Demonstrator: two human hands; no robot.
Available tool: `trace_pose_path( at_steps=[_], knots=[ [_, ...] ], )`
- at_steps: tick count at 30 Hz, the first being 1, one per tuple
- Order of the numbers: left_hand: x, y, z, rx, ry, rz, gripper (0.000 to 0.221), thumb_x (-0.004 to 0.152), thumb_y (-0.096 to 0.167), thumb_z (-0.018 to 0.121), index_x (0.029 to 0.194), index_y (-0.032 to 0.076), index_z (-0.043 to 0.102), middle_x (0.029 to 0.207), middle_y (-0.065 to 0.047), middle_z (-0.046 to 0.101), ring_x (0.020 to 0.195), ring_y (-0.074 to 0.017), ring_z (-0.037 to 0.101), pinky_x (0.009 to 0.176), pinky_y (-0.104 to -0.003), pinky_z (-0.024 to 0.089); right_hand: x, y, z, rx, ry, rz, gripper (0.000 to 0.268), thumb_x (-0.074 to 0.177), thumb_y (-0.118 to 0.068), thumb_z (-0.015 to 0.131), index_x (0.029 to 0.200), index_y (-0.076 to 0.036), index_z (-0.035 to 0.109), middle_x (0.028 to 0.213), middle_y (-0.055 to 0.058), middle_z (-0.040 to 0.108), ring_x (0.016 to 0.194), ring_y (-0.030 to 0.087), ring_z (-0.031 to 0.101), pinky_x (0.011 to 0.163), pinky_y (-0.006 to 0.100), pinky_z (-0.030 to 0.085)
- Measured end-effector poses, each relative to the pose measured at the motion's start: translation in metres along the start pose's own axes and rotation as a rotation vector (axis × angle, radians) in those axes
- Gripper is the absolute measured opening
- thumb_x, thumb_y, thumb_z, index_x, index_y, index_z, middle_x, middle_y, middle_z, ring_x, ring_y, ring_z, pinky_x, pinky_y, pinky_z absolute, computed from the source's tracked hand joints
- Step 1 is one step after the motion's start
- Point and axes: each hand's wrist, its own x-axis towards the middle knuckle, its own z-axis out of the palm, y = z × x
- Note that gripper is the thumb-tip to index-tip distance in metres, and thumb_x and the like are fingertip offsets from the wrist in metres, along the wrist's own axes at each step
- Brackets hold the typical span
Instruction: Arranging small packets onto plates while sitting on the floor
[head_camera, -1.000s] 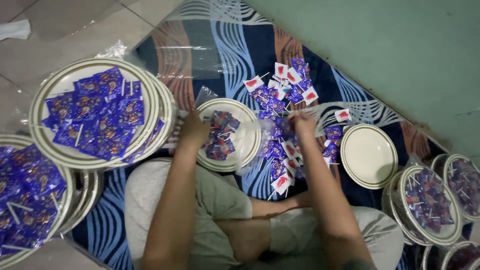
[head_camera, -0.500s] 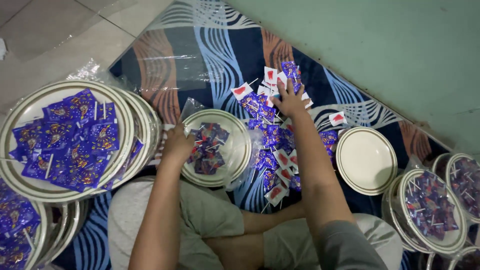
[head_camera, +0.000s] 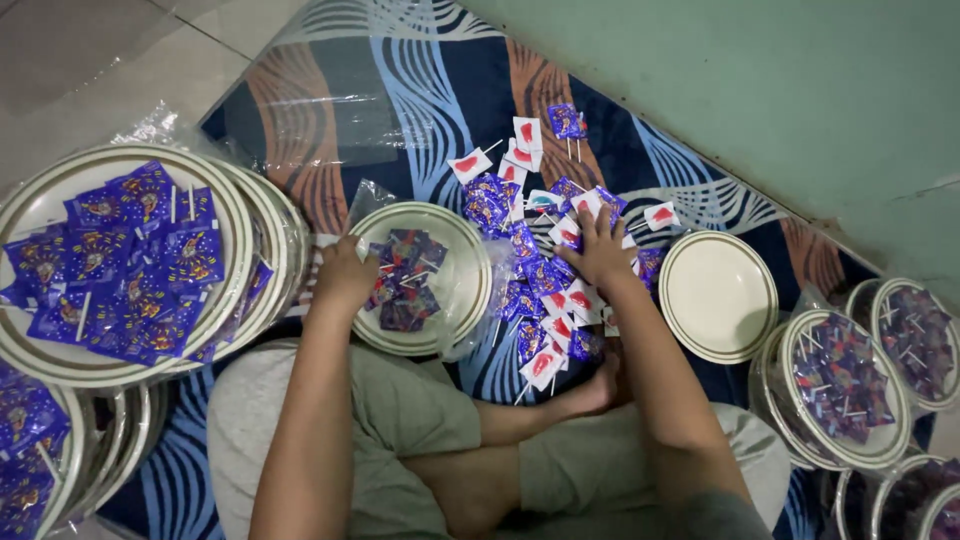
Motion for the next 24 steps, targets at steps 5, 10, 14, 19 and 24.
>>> trace_pose_path(
  at_steps=[5,10,14,19,24],
  knots=[
    [-0.008,0.007,-0.006,0.009,-0.004,-0.007,0.061,0.095,0.037,0.048,0.148,0.007,0.045,0.145,-0.028,0.042,0.127,-0.0562,0.052,0.100,-0.069,0.044,0.061,0.030,0.023,-0.059,0.402,-0.066,0.054,0.092,-0.060,0.057,0.135,-0.029,0.056,0.142,0.010,0.043,0.135,0.042,0.039,0.096,0.064,0.044],
    [-0.009,0.006,-0.006,-0.006,0.000,-0.026,0.062,0.095,0.037,0.048,0.148,0.006,0.044,0.145,-0.029,0.041,0.129,-0.0569,0.050,0.101,-0.070,0.042,0.096,-0.001,0.031,-0.045,0.890,-0.410,0.016,0.093,-0.020,0.067,0.104,-0.026,0.077,0.103,0.001,0.065,0.102,0.024,0.059,0.082,0.034,0.052],
    [-0.007,0.007,-0.005,-0.010,0.013,-0.013,0.059,0.095,0.034,0.048,0.146,0.005,0.047,0.144,-0.030,0.043,0.129,-0.0570,0.050,0.101,-0.069,0.044,0.119,-0.044,0.041,-0.050,0.711,-0.561,0.026,0.094,-0.016,0.064,0.116,-0.027,0.073,0.090,0.005,0.070,0.088,0.027,0.070,0.077,0.037,0.058],
    [-0.010,0.014,-0.010,-0.002,0.005,-0.021,0.058,0.094,0.033,0.048,0.145,0.006,0.047,0.143,-0.030,0.042,0.129,-0.0572,0.050,0.102,-0.068,0.043,0.098,-0.070,0.014,-0.115,0.523,-0.486,0.012,0.087,-0.016,0.072,0.096,-0.008,0.077,0.086,0.018,0.071,0.082,0.037,0.072,0.073,0.047,0.060],
    [-0.023,0.022,-0.016,-0.014,-0.001,-0.010,0.059,0.094,0.036,0.050,0.146,0.009,0.048,0.139,-0.027,0.045,0.125,-0.0568,0.053,0.097,-0.069,0.046,0.093,-0.051,0.026,-0.146,0.245,-0.415,0.026,0.089,-0.038,0.068,0.098,-0.016,0.077,0.096,0.013,0.070,0.094,0.035,0.074,0.079,0.048,0.060]
  ],
)
